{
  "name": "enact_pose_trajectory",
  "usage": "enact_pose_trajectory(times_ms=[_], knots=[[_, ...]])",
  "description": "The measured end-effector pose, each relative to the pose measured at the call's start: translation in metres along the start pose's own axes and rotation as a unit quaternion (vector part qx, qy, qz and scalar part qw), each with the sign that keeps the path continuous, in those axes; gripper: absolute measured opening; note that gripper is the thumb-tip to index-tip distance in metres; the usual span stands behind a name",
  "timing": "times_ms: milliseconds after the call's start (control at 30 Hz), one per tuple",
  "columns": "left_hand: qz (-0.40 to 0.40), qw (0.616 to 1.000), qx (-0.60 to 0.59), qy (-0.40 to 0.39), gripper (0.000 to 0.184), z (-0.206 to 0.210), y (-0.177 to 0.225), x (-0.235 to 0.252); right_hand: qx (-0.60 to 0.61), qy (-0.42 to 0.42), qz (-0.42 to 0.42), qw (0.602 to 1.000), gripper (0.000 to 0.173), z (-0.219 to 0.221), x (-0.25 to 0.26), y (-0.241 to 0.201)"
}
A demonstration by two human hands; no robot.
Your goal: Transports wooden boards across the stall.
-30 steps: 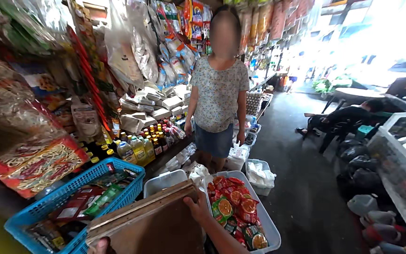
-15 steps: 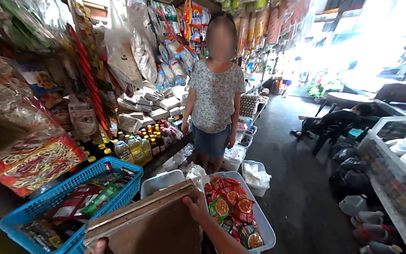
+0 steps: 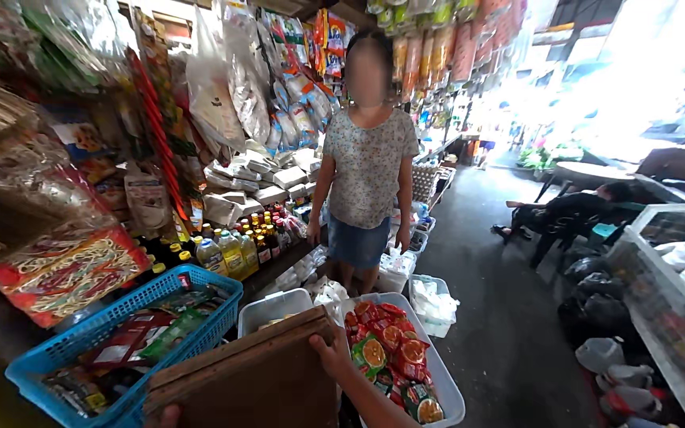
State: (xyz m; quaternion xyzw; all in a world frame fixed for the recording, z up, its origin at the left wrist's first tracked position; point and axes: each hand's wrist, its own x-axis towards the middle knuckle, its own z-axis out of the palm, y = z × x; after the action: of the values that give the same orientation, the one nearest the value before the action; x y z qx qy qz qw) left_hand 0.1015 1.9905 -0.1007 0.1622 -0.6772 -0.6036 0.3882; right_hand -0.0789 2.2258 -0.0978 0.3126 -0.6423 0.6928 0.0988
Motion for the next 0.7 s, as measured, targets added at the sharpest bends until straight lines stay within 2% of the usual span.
enact_pose_trajectory(times_ms=[133,200,267,333,367,467,700], knots=[[-0.016,1.000,0.009,0.008,0.092,0.001,0.000,0.001,-0.001,-0.001,0.003,1.000,0.083,-0.001,0.000,-0.001],[-0.002,1.000,0.019,0.001,0.101,-0.001,-0.003,0.002,-0.003,0.002,-0.005,1.000,0.083,0.000,0.000,0.000],[0.044,0.999,-0.016,-0.003,0.098,-0.009,-0.033,0.008,-0.002,0.001,-0.010,1.000,0.083,-0.001,0.000,0.001],[0.131,0.987,-0.094,-0.031,0.084,-0.021,-0.078,0.018,0.002,0.000,-0.009,1.000,0.081,-0.001,0.000,0.002],[0.111,0.988,-0.110,-0.017,0.080,-0.016,-0.072,0.016,0.005,0.000,-0.009,1.000,0.080,-0.001,0.000,0.002],[0.021,0.992,-0.122,0.019,0.086,0.002,-0.021,0.008,0.015,0.002,-0.012,1.000,0.079,0.000,0.000,0.003],[0.020,0.995,-0.100,0.017,0.080,0.006,-0.009,0.008,0.021,0.004,-0.010,1.000,0.076,0.000,0.002,-0.001]])
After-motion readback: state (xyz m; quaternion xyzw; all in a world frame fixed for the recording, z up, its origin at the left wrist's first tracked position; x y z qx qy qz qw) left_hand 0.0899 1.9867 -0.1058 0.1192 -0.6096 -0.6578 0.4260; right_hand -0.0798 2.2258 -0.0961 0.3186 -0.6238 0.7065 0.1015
